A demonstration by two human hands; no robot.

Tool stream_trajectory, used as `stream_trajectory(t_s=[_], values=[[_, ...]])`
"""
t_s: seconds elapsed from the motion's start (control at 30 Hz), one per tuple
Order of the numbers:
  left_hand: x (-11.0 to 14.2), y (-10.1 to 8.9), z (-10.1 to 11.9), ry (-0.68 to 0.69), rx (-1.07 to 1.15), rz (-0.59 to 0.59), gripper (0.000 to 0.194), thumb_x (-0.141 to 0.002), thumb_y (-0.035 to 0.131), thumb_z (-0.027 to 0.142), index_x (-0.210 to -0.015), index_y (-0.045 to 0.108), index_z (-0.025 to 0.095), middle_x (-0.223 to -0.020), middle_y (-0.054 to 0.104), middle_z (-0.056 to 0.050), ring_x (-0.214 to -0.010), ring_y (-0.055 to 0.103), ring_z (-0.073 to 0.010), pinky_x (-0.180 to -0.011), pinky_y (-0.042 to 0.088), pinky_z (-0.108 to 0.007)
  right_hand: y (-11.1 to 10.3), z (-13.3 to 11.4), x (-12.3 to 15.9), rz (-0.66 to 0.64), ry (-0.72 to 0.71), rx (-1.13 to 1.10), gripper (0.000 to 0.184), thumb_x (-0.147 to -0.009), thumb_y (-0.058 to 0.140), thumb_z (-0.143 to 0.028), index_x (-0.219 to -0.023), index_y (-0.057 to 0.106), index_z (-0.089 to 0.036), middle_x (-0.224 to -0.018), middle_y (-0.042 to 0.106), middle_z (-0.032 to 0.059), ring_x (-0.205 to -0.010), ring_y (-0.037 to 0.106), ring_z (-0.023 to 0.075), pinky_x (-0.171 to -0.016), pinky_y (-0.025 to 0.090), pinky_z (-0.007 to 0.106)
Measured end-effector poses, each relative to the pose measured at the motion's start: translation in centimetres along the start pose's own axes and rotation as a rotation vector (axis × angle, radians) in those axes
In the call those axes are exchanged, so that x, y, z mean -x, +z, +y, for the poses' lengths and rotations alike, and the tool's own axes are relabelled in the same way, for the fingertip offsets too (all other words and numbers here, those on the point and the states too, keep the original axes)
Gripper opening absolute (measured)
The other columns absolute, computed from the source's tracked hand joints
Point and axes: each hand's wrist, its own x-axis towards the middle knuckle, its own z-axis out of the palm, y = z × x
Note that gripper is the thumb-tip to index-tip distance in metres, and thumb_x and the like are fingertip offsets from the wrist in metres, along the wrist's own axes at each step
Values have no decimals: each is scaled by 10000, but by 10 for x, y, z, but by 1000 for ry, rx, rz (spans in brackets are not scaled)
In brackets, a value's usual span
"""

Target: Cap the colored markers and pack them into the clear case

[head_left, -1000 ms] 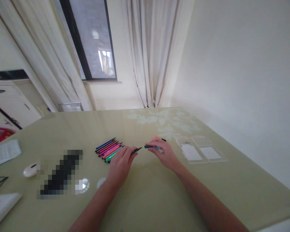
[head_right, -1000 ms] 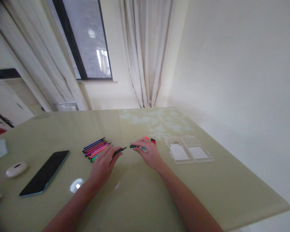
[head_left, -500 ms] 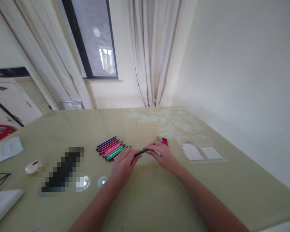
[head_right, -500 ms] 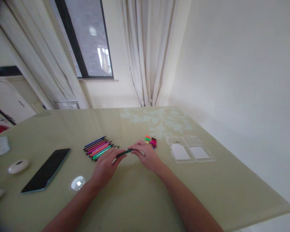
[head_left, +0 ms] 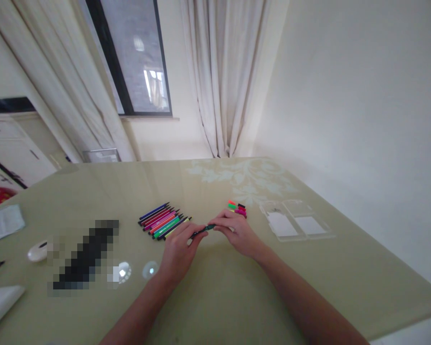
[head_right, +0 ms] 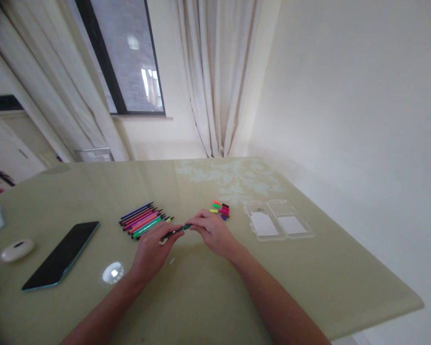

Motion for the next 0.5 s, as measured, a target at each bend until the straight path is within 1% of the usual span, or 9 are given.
stream_trajectory(t_s=[0.17,0.27,0.4,0.47,0.5], values=[[1,2,4,-16,23,15,231,-997,602,401,-948,747,229,-878,737,-35,-803,680,-176,-742,538,-294,3,2,1,18,-56,-2,247,-1038,554,-309,-1108,786,-261,-957,713,52,-892,665,175,-825,524,280],[2,3,5,-38,24,2,223,-990,608,393,-937,739,220,-870,733,-36,-797,674,-178,-736,531,-294,4,4,0,0,-58,-5,243,-1035,562,-295,-1098,788,-234,-953,717,62,-890,665,175,-813,511,275],[2,5,4,-88,-16,-80,182,-976,611,362,-943,721,220,-866,729,-31,-782,670,-185,-714,525,-296,3,6,-1,-57,4,48,222,-1024,581,-284,-1069,796,-248,-954,736,53,-899,676,174,-818,508,275],[2,7,3,-88,-23,-149,164,-979,594,339,-974,711,224,-895,728,-34,-815,679,-192,-734,536,-302,2,9,-1,-91,28,75,209,-1014,599,-297,-1037,800,-247,-951,749,48,-903,684,176,-831,511,282],[2,7,4,-76,-22,-190,159,-984,578,317,-998,707,225,-918,724,-38,-841,682,-195,-755,542,-305,2,12,-2,-84,40,80,208,-1012,601,-305,-1031,799,-243,-954,755,48,-910,687,179,-843,514,288]])
